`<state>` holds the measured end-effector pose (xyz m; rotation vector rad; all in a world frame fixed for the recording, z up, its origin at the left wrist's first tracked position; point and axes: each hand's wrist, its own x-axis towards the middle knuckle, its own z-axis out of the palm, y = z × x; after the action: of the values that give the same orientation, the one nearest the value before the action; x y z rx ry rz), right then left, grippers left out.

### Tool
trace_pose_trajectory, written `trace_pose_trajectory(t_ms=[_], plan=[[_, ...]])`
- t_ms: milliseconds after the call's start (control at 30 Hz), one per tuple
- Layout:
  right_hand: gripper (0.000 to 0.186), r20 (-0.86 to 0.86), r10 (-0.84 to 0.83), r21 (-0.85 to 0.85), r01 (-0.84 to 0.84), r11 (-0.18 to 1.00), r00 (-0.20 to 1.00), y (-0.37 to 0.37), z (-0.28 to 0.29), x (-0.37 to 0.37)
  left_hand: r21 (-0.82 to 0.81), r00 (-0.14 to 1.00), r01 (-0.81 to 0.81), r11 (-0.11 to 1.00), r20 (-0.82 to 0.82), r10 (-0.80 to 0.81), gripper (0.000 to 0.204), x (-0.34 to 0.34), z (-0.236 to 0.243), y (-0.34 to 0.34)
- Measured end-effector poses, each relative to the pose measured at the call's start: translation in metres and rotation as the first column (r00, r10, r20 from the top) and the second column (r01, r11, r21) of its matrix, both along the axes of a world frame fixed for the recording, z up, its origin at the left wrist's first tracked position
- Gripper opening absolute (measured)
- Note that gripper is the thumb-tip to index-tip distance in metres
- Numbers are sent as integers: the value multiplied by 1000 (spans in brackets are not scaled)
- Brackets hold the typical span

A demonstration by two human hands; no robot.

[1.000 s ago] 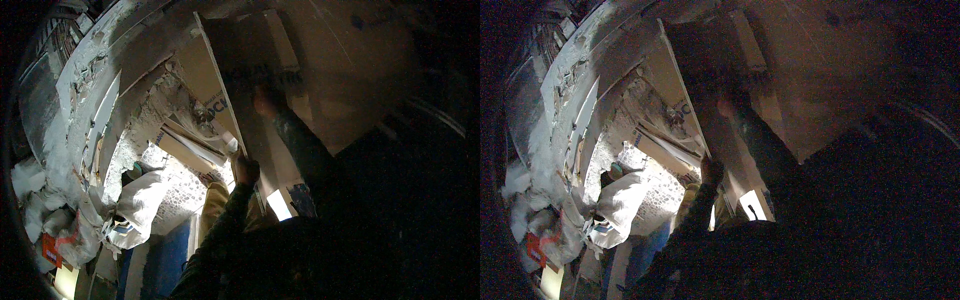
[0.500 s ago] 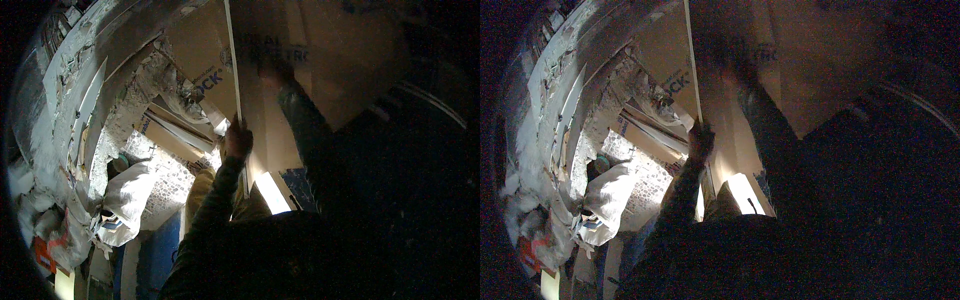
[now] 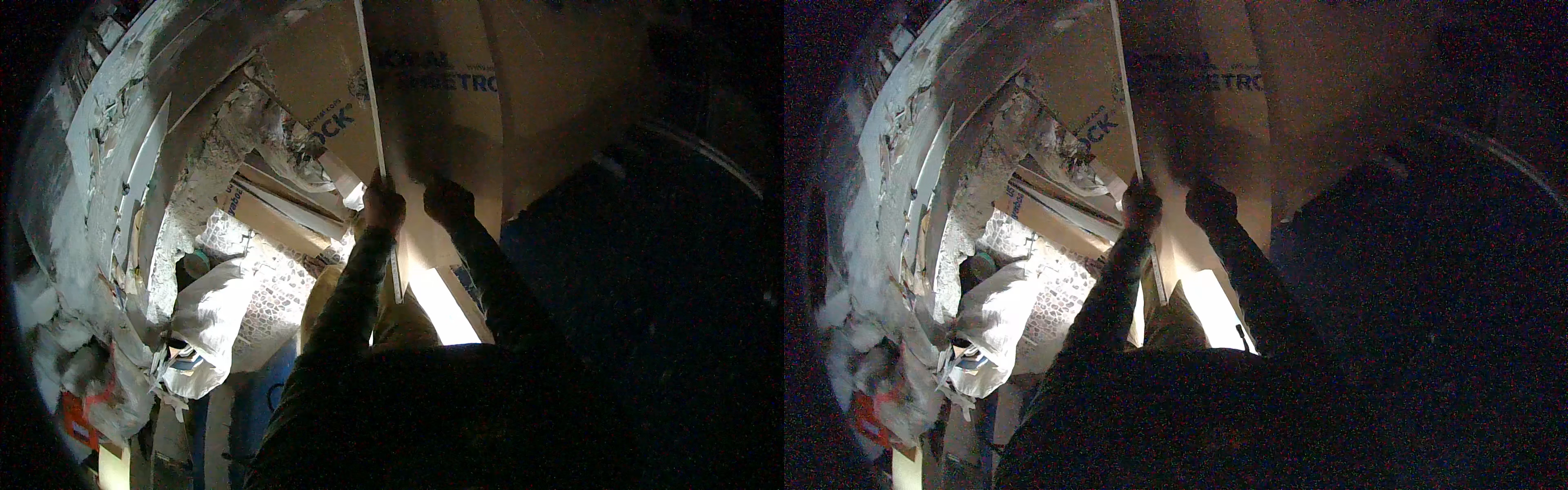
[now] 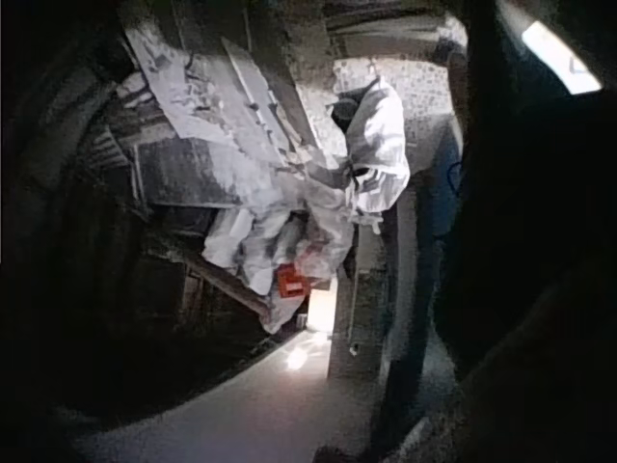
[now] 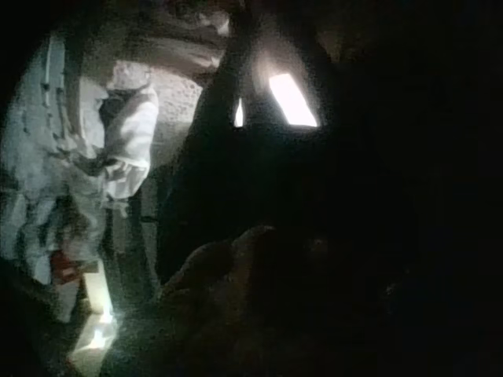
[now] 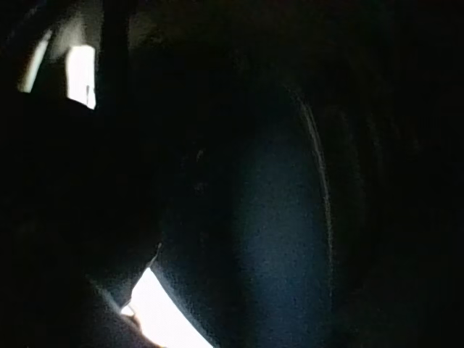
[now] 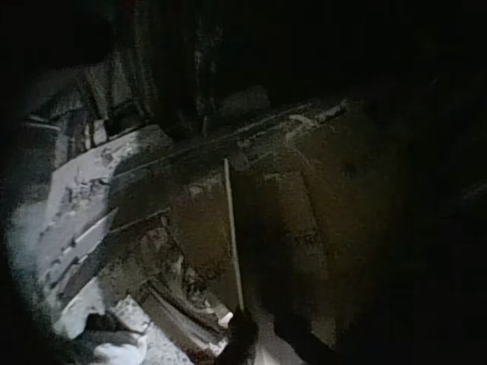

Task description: The person cleans a piece of drywall by hand, applies a strip of mesh tape to the surface, and presses it down firmly using a utility knife.

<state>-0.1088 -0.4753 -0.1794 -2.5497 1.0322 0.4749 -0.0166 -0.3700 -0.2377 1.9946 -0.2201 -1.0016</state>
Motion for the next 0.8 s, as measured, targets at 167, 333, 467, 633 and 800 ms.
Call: trace_pose_trajectory(t_ms=[167, 333, 467, 633, 800], plan=[[15, -59, -44, -6, 44, 999, 997, -19, -16, -16, -153, 996, 45, 987, 80, -33, 29, 3, 36, -20], [16, -104, 80, -62, -87, 994, 991, -23, -39, -12, -115, 974, 172, 978, 168, -152, 34, 33, 66, -45], [14, -64, 45, -156, -54, 986, 997, 32, -25, -40, -249, 990, 66, 966, 138, -32, 22, 35, 34, -44], [13, -13, -52, -28, 52, 998, 999, 38, 5, -48, -364, 894, 183, 913, 448, -1, 14, 34, 48, -50], [11, -25, 14, -165, -18, 986, 1000, 101, -2, -118, -219, 990, 1, 976, 141, 31, 21, 27, 26, -48]])
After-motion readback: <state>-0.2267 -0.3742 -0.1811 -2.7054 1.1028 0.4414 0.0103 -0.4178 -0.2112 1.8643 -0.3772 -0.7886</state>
